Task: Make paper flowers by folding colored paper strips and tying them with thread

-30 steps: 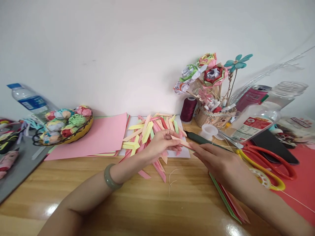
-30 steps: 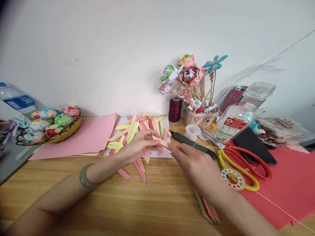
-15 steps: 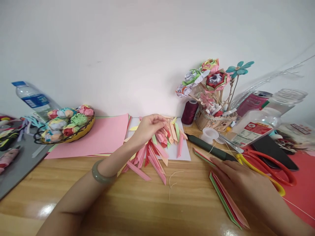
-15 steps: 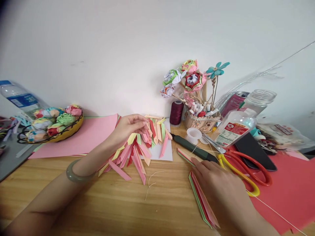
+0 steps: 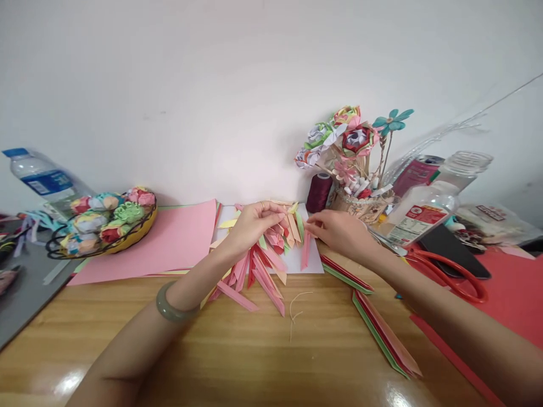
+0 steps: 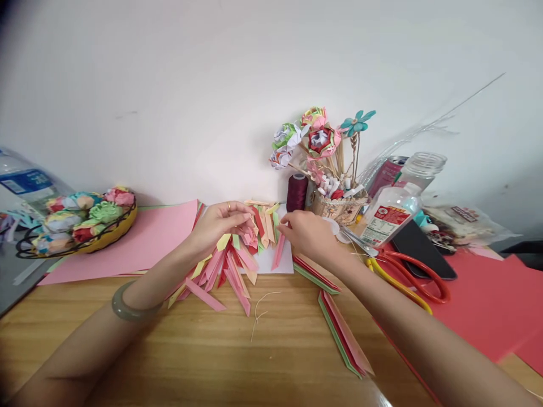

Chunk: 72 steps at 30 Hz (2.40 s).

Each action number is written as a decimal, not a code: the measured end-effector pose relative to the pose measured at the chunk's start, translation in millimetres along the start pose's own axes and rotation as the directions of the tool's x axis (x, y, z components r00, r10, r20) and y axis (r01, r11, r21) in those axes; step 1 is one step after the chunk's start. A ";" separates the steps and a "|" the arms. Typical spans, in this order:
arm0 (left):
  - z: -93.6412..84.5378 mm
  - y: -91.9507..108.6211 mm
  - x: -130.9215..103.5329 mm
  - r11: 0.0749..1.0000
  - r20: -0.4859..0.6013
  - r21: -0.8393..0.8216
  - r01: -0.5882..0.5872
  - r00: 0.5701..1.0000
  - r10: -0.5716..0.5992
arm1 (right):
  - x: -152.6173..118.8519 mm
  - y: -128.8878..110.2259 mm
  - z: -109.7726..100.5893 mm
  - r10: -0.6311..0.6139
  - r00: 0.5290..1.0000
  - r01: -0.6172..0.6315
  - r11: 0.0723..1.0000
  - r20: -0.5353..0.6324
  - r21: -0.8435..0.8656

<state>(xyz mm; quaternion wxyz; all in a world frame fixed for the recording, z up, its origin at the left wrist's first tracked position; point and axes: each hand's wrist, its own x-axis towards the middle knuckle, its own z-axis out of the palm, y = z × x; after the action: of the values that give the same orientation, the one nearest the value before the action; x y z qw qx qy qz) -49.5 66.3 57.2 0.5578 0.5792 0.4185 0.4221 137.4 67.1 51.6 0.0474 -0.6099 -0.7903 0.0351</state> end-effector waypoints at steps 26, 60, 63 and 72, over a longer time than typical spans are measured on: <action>16.3 -29.8 0.3 0.969 -0.049 0.236 -0.075 0.995 0.089 | 6.3 -19.2 6.0 0.028 0.989 0.070 0.781 -0.147 0.620; -23.5 2.3 13.7 0.978 -0.268 -0.197 -0.074 0.963 0.018 | 58.0 -33.8 36.9 0.047 0.997 -0.052 0.995 0.054 0.087; -22.4 1.9 13.7 0.979 -0.251 -0.192 -0.069 0.968 0.019 | 60.1 -35.4 36.1 0.073 0.996 -0.078 0.993 0.061 0.090; -18.7 -8.9 16.3 0.984 -0.217 -0.172 -0.038 0.976 0.000 | 48.7 -27.5 22.5 0.123 0.992 -0.124 0.981 0.020 0.147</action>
<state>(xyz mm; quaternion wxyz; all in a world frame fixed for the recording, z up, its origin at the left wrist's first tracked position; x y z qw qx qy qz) -62.7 87.6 49.1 0.5537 0.4828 0.4322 0.5230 96.0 107.3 33.9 0.0858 -0.6525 -0.7463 0.0997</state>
